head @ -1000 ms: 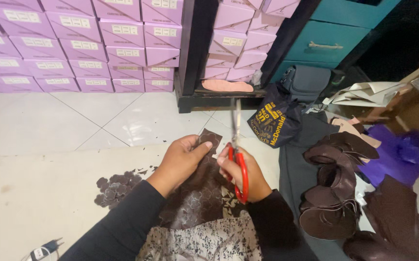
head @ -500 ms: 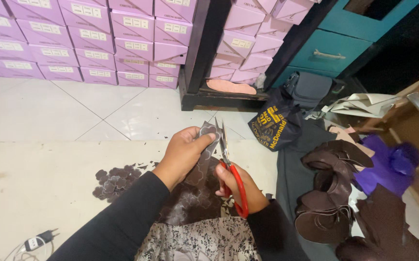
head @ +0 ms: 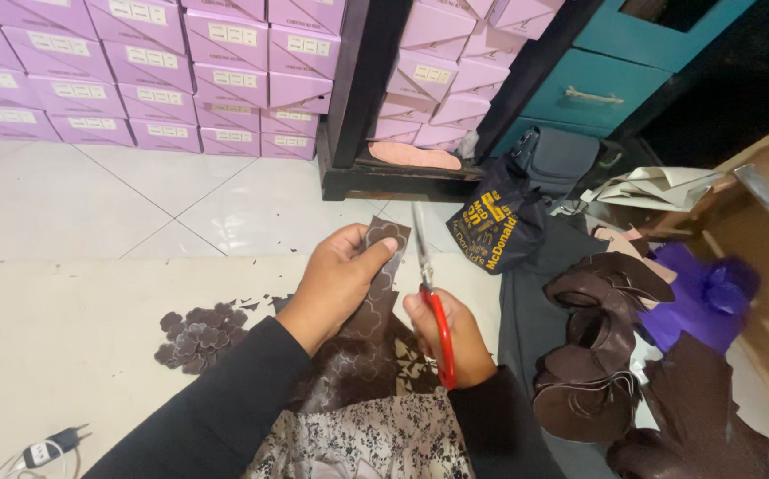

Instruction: The person uses red-handled scissors to cut flower-shaped pieces from a brown patterned fabric. They hold the fabric with the left hand and cut along the outlines with the right hand, placing finished pieces on the floor.

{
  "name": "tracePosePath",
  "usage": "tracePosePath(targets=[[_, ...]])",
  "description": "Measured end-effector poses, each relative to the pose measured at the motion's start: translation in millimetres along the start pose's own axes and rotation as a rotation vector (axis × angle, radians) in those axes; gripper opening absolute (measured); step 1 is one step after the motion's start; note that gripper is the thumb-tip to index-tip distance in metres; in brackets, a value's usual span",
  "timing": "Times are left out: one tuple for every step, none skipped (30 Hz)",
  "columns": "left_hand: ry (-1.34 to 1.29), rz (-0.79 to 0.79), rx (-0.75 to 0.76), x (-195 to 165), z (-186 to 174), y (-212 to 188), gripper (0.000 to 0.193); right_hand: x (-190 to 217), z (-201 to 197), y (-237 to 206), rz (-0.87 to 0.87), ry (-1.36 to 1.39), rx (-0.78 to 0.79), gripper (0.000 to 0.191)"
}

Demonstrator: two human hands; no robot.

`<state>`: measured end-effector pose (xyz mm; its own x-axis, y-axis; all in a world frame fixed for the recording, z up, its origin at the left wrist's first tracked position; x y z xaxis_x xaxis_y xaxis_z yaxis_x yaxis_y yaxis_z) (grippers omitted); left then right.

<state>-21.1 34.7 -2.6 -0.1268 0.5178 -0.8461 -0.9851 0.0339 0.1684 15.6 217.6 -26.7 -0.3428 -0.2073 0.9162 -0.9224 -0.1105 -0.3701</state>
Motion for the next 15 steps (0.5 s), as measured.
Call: tracePosePath(targets=[[-0.032,-0.068,0.019,0,0,0,0.013,2,1,-2,0.002,0.037,0.07,0.031],[-0.064,-0.14,0.039,1,0,-1,0.014,3,3,-4,0.008,0.076,0.137,0.029],[-0.104,-0.175,0.084,1,0,-2,0.014,5,4,-7,0.014,0.116,0.202,0.028],[-0.144,-0.21,0.131,1,1,-3,0.014,6,5,-10,0.045,0.211,0.292,0.029],[-0.185,-0.244,0.179,3,3,-3,0.015,8,6,-13,0.076,0.307,0.382,0.03],[-0.205,-0.254,0.189,4,3,-3,0.015,9,7,-16,0.106,0.402,0.473,0.031],[-0.223,-0.264,0.197,5,4,-3,0.015,10,6,-18,0.13,0.4,0.479,0.027],[-0.242,-0.274,0.203,6,3,-3,0.015,11,5,-19,0.155,0.399,0.487,0.024],[-0.229,-0.264,0.2,7,3,-2,0.015,11,5,-20,0.18,0.396,0.497,0.022],[-0.215,-0.252,0.198,8,3,-1,0.016,12,4,-19,0.177,0.37,0.501,0.021],[-0.201,-0.241,0.197,7,2,0,0.017,13,5,-18,0.174,0.346,0.503,0.02],[-0.2,-0.245,0.197,7,0,0,0.017,14,5,-18,0.171,0.322,0.503,0.02],[-0.198,-0.248,0.199,6,-1,0,0.017,15,4,-16,0.167,0.272,0.477,0.019],[-0.196,-0.252,0.202,4,-2,0,0.017,16,3,-15,0.162,0.223,0.45,0.018],[-0.195,-0.266,0.205,3,-2,0,0.017,16,1,-15,0.157,0.175,0.422,0.018]])
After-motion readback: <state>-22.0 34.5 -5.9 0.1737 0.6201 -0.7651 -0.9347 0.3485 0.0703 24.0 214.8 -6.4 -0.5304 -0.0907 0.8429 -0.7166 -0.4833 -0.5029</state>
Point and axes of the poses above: each hand's wrist, its own y-axis towards the middle knuckle, its own z-axis out of the palm, x = y × z, the point moved 2 cm from there along y, towards the middle knuckle, and after that the axes turned 11 degrees about z, right-handed, at the moved point
